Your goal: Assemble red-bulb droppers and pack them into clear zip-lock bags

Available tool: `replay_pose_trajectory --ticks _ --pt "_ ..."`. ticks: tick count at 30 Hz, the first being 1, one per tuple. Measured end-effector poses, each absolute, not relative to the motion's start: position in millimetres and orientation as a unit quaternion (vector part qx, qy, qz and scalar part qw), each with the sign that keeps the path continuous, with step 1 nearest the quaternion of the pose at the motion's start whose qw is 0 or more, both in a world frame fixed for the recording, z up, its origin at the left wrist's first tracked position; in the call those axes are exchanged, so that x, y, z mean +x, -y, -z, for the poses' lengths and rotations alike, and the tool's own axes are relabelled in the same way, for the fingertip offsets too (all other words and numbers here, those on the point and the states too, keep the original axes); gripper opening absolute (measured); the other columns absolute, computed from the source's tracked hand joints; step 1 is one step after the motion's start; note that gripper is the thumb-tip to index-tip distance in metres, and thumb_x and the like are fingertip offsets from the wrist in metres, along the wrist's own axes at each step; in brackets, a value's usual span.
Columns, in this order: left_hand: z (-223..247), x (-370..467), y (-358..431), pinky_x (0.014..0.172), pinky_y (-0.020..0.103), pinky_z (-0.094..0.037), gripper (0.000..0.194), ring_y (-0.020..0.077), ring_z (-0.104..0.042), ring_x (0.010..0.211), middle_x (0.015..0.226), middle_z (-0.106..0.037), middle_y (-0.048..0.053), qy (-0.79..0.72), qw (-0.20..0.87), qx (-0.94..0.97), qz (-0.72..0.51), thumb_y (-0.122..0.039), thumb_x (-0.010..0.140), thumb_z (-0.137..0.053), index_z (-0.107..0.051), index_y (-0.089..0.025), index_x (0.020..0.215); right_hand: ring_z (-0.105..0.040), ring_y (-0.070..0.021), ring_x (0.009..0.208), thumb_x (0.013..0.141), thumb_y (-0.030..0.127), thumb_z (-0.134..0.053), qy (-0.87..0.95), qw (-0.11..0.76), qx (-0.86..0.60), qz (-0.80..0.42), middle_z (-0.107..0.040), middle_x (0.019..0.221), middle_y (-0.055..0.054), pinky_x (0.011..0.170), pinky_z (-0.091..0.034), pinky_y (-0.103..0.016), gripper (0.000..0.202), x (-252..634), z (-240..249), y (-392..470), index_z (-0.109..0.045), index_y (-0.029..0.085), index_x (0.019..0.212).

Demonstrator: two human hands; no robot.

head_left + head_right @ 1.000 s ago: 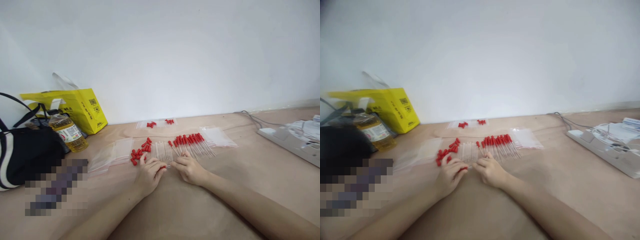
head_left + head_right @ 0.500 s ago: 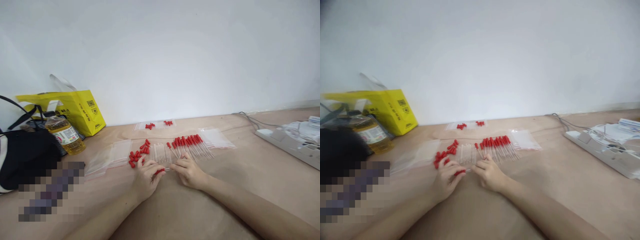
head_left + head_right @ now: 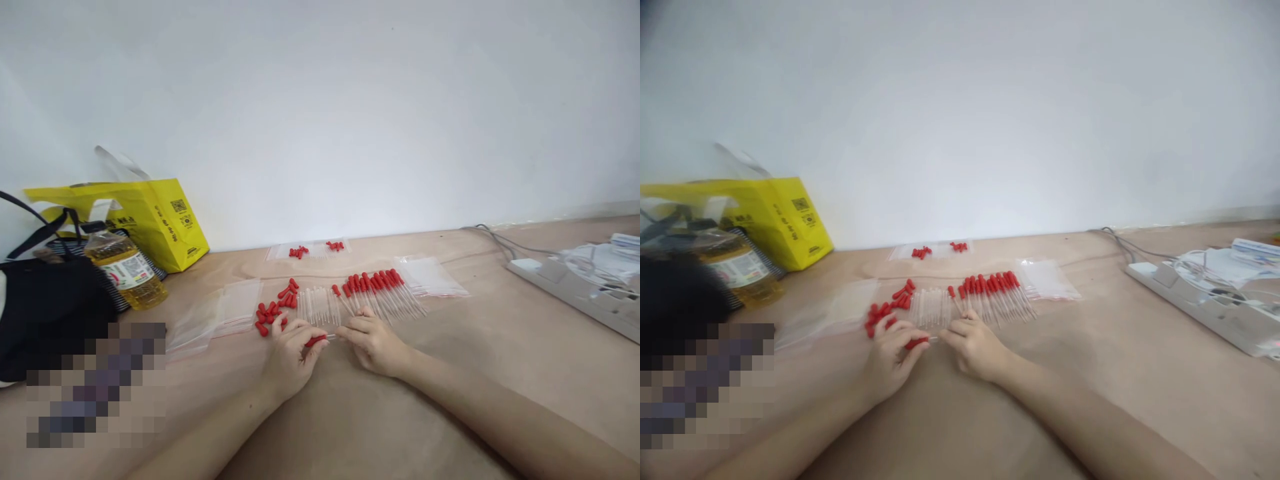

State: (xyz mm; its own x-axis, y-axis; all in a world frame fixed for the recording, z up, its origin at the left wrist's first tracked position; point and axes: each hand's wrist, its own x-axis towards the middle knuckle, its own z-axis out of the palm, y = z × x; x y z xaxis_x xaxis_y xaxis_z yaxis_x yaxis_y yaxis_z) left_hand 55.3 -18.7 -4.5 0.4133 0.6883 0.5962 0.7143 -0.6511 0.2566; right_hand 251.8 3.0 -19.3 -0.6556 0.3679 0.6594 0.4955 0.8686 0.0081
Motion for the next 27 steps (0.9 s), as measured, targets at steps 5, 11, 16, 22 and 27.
replay_pose_trajectory --ticks 5,11,16,22,27 --pt "4.7 53.4 16.4 0.093 0.045 -0.021 0.009 0.0157 -0.057 0.073 0.073 -0.066 -0.002 0.423 0.039 -0.839 0.340 -0.025 0.081 -0.050 -0.059 -0.024 0.080 -0.043 -0.0149 0.065 0.078 0.013 -0.045 0.896 0.317 -0.273 0.151 -0.053 0.066 -0.003 0.060 -0.029 -0.028 0.018 249.3 13.5 -1.0 -0.059 0.017 0.089" --pt "8.7 48.1 12.1 0.090 0.044 -0.028 0.039 0.0219 -0.054 0.092 0.096 -0.062 0.006 0.458 0.073 -0.812 0.354 -0.029 0.079 -0.049 -0.042 -0.021 0.117 -0.048 -0.0136 0.064 0.080 0.012 -0.042 0.876 0.304 -0.357 0.116 -0.056 0.074 -0.005 0.058 -0.034 -0.024 0.017 258.1 15.3 -9.2 -0.058 0.014 0.083" --pt "10.1 47.3 9.4 0.088 0.043 -0.030 0.036 0.0216 -0.054 0.089 0.092 -0.061 0.005 0.462 0.075 -0.810 0.354 -0.028 0.077 -0.050 -0.043 -0.021 0.111 -0.054 -0.0151 0.066 0.080 0.017 -0.042 0.751 0.394 -0.529 0.034 -0.059 0.073 -0.006 0.060 -0.039 -0.025 0.017 288.5 15.4 -38.1 -0.058 0.015 0.081" --pt "7.3 49.6 10.8 0.086 0.042 -0.031 0.026 0.0213 -0.055 0.086 0.088 -0.062 0.005 0.462 0.077 -0.815 0.342 -0.026 0.076 -0.050 -0.050 -0.021 0.101 -0.057 -0.0166 0.064 0.073 0.016 -0.047 0.697 0.377 -0.610 -0.018 -0.063 0.069 -0.007 0.061 -0.039 -0.026 0.014 307.2 16.9 -53.4 -0.060 0.014 0.076" --pt "4.8 50.3 11.8 0.086 0.042 -0.030 0.019 0.0213 -0.055 0.086 0.088 -0.063 0.004 0.456 0.082 -0.822 0.331 -0.025 0.076 -0.050 -0.054 -0.022 0.094 -0.058 -0.0172 0.068 0.072 0.016 -0.048 0.698 0.335 -0.632 -0.024 -0.063 0.072 -0.008 0.062 -0.039 -0.025 0.013 303.1 20.9 -54.4 -0.060 0.013 0.076"
